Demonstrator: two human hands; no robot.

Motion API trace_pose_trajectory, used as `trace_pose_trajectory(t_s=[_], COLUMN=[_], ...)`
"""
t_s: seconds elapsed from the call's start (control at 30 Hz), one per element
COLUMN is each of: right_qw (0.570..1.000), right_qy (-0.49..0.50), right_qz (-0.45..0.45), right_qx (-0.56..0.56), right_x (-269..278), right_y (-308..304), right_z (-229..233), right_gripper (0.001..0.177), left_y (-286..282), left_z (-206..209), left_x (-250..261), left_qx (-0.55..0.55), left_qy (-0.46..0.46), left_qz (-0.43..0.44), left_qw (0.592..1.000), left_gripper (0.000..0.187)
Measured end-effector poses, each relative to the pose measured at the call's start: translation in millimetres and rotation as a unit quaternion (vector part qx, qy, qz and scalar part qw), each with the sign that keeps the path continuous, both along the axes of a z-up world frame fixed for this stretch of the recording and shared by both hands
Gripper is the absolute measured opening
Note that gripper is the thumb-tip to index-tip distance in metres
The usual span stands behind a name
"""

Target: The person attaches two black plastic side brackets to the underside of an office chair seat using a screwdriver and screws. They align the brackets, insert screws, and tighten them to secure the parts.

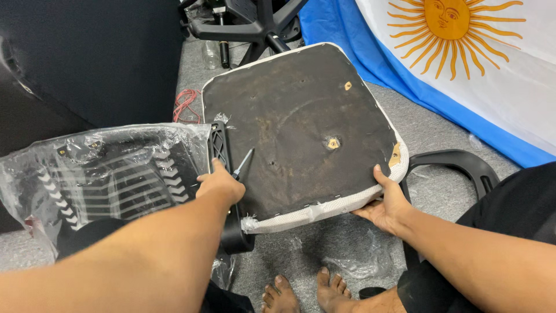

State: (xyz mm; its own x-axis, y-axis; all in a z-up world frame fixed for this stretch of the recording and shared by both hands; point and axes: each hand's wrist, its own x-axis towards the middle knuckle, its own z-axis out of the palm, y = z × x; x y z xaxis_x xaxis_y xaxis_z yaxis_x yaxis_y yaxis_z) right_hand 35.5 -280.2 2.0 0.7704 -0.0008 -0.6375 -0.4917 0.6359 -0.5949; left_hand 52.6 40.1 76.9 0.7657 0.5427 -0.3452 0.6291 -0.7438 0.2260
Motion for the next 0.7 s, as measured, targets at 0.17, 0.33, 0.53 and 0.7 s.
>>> trace_pose_trajectory(t_s=[0.17, 0.33, 0.53, 0.7], right_qw=[1.000, 0.999, 0.995, 0.981], right_qy=[0.017, 0.011, -0.028, -0.010], right_qz=[-0.008, -0.006, 0.018, 0.169], right_qx=[-0.006, 0.030, 0.091, 0.090], right_x=[-4, -4, 0, 26], right_y=[4, -4, 2, -12], right_z=[28, 31, 21, 20], right_gripper=[0.098, 0.093, 0.091, 0.097], left_y=[-29, -53, -23, 1], left_z=[-21, -36, -63, -74], left_x=[-68, -79, -44, 3], left_qx=[0.002, -0.352, -0.384, -0.389], left_qy=[-0.131, -0.222, -0.297, -0.363], left_qz=[0.274, 0.534, 0.548, 0.483], left_qw=[0.953, 0.736, 0.681, 0.696], left_gripper=[0.107, 0.098, 0.093, 0.070])
